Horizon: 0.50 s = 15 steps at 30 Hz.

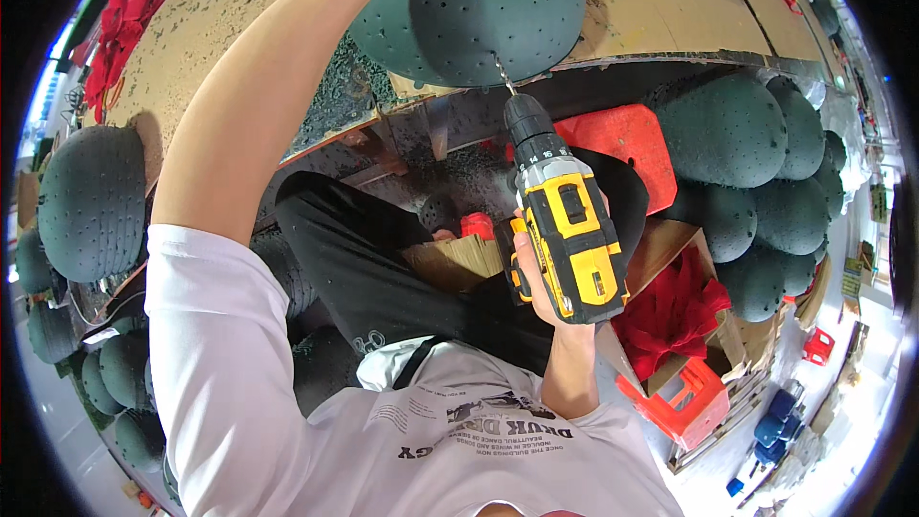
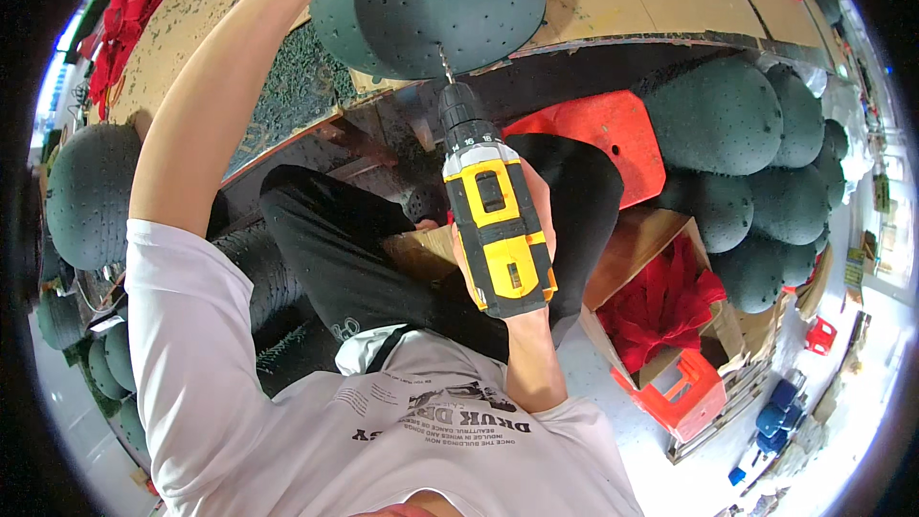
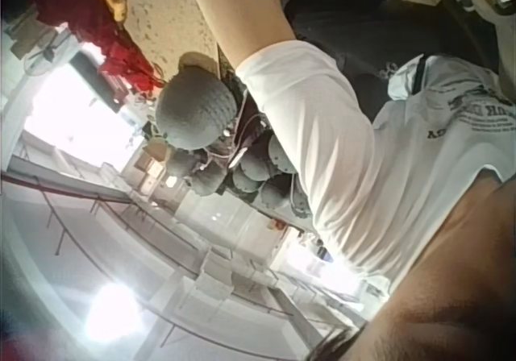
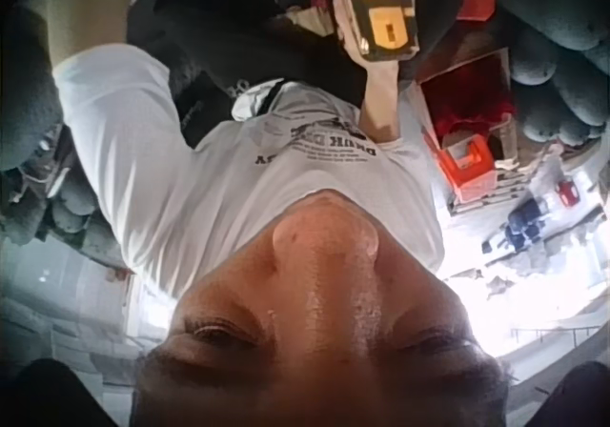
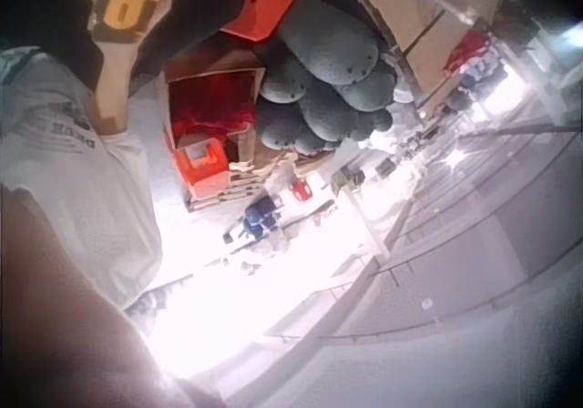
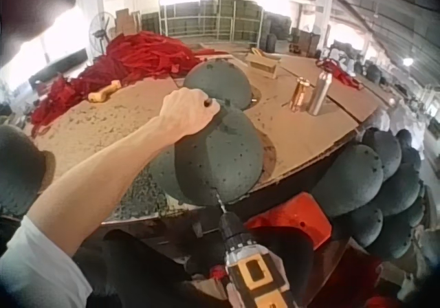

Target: Using a power drill to create holes in green hemispherical shells on a factory workbench.

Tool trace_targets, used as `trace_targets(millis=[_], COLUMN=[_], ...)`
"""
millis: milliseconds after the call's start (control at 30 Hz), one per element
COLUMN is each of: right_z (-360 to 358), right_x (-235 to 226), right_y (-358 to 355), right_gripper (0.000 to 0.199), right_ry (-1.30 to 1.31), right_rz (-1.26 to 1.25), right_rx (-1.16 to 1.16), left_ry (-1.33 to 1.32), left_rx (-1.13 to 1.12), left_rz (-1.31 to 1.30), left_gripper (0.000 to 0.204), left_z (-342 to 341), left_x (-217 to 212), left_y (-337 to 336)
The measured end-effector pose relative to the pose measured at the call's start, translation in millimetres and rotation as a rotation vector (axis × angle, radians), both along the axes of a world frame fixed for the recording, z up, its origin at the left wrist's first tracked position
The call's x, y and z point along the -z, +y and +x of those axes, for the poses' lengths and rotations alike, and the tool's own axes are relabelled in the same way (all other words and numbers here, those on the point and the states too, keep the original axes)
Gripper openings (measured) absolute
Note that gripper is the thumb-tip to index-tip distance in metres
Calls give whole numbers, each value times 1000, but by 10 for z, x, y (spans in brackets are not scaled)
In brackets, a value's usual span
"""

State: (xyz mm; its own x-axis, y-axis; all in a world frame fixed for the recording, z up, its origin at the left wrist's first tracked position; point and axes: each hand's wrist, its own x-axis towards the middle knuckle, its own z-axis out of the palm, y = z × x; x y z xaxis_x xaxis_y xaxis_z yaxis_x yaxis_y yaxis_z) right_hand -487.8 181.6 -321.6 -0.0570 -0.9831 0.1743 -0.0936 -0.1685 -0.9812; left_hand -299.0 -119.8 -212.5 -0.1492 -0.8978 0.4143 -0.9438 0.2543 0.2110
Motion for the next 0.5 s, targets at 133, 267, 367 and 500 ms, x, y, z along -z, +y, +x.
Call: trace_targets(millis=[133,267,367,500], right_z=[-68,-99,49,132], right_x=[137,161,-132,-153], right_y=[68,100,-15,-63], right_gripper=[34,32,71,82], right_ry=[227,316,301,-138], right_rz=[35,88,90,203], right_rx=[48,66,49,97], left_ry=[4,19,43,57], left_rx=[24,48,67,70], left_rz=[-51,-68,-79,-78], left_gripper=[45,45,44,43], left_z=[7,27,38,60], left_x=[32,43,73,87], left_y=[-24,-64,-47,-67])
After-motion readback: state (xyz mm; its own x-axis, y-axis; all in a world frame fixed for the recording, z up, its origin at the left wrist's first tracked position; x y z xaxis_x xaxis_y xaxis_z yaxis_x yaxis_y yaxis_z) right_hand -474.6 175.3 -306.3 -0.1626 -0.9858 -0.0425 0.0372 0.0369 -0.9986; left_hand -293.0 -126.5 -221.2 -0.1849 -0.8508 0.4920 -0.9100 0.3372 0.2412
